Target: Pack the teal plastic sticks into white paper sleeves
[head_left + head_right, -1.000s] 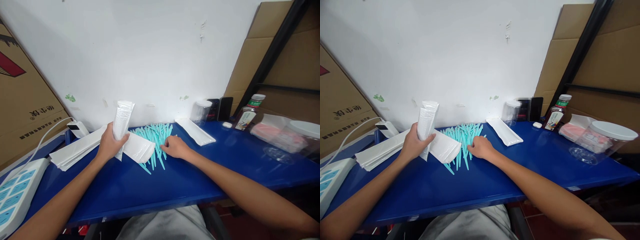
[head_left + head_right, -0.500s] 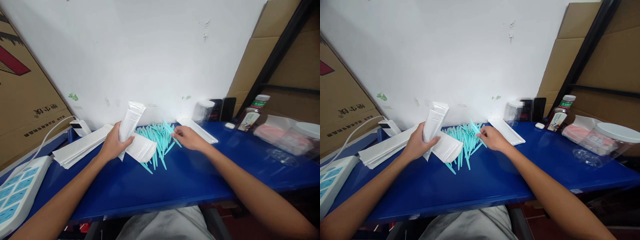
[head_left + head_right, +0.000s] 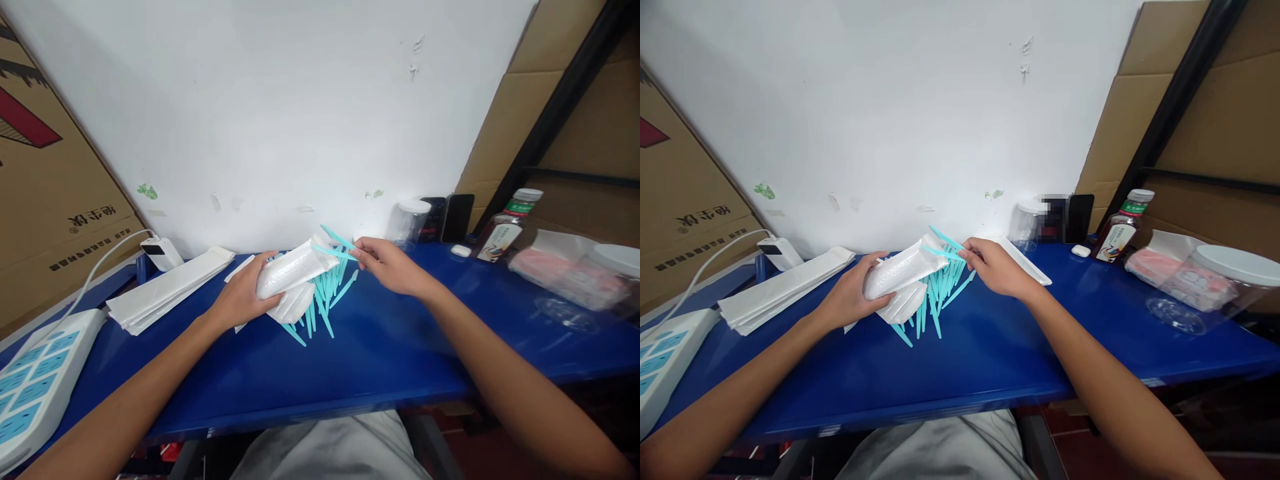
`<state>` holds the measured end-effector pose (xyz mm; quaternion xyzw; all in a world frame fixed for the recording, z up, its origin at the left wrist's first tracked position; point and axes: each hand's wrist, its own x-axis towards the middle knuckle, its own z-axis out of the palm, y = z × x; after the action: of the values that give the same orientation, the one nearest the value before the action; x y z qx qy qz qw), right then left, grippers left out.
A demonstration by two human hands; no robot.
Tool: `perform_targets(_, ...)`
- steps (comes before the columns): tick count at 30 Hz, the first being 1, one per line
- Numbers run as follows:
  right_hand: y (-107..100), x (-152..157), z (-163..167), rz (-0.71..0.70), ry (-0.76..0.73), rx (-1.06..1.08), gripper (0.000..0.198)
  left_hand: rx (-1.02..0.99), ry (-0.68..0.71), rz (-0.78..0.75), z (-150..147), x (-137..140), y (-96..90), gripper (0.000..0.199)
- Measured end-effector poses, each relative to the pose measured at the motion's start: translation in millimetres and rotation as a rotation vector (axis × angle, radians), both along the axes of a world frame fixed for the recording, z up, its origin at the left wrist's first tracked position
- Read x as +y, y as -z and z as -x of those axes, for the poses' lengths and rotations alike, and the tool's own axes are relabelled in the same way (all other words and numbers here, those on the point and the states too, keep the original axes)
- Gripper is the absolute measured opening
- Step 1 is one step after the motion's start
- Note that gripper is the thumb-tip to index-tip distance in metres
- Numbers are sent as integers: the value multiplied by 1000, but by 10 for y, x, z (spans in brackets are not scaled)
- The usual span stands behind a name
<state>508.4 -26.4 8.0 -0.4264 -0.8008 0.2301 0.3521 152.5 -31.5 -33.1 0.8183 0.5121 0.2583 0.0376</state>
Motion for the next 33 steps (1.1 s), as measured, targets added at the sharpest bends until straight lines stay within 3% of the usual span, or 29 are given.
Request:
perform_targets(4,12,36,-28,-34,35,-78,40,-13,-7,-38,12,1,-15,84)
perform_targets(8,-4,20,-26,-39,-30,-124,43,34,3,-57,16,-5,-17,84)
perform_targets(12,26,-45,45,-37,-32,-149,33,117,75,-101,-2,-34,-1,82)
perform_targets(18,76,-135,153,-107,-23,-101,19,227,160,-243,-53,-84,8,76)
perform_targets(27,114,-230,363,-99,-119,92,18,215,226,-272,-122,-127,48,76)
perform_targets(33,260,-233,486,-297,-162,103,22,116,165,-202,-149,-150,48,69)
